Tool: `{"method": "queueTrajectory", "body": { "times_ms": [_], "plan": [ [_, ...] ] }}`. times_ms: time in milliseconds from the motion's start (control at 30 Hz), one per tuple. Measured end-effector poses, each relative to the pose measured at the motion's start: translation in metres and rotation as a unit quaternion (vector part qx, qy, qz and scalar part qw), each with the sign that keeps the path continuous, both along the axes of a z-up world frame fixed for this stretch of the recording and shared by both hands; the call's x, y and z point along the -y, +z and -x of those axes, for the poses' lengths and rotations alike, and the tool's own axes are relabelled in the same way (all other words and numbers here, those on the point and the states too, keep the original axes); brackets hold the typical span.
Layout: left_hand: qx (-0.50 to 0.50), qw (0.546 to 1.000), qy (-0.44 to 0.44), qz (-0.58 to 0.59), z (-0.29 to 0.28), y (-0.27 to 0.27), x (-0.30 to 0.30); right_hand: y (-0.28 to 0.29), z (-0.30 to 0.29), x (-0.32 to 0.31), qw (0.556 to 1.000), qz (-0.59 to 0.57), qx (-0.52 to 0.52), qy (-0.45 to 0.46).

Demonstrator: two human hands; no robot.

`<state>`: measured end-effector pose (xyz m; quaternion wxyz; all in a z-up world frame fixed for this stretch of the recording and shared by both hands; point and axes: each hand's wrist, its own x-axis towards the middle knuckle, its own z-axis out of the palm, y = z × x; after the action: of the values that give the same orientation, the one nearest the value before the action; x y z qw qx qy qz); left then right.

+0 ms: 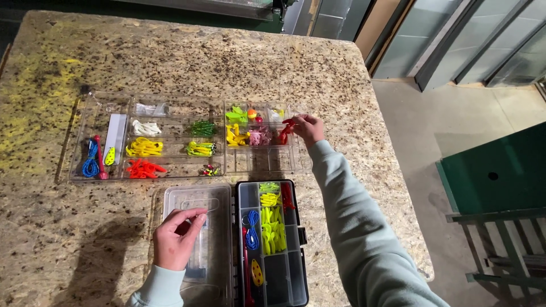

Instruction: Organizing various fishing lures and soft plastics from a large storage tray into a smaller tackle box.

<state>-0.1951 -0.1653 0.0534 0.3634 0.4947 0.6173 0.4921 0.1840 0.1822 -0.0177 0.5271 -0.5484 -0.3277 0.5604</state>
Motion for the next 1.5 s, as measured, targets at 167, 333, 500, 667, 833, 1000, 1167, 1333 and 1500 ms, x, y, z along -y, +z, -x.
{"method": "queueTrajectory", "body": {
  "times_ms": [167,333,500,667,833,1000,1167,1333,1500],
  "plan": [
    [0.002,1.000,-0.009,0.007,-0.005,0.002,0.000,0.008,0.006,0.015,0.998,0.026,-0.031,0.040],
    [0.003,1.000,-0.003,0.011,-0.004,0.002,0.005,0.015,0.009,0.024,0.997,0.058,-0.044,0.028],
    [0.019,1.000,0.000,0.023,-0.001,-0.001,0.006,0.047,0.024,0.042,0.998,-0.002,0.048,0.043],
    [0.026,0.999,-0.010,0.023,-0.004,0.002,-0.002,0.074,0.033,0.058,0.994,-0.002,-0.105,0.019],
    [0.132,0.987,-0.020,0.088,-0.039,0.029,-0.010,0.142,0.076,0.153,0.977,0.023,-0.193,0.083],
    [0.217,0.975,0.005,-0.057,-0.095,0.053,-0.022,0.145,0.109,0.245,0.986,0.030,-0.146,0.076],
    [0.105,0.989,-0.004,-0.102,-0.097,0.055,-0.018,0.130,0.114,0.297,0.984,0.043,-0.154,0.077],
    [0.133,0.986,-0.031,-0.096,-0.094,0.043,-0.006,0.114,0.102,0.325,0.977,0.047,-0.197,0.059],
    [0.289,0.956,-0.043,-0.021,-0.084,0.051,0.007,0.128,0.096,0.339,0.980,0.042,-0.195,0.023]
  ]
}}
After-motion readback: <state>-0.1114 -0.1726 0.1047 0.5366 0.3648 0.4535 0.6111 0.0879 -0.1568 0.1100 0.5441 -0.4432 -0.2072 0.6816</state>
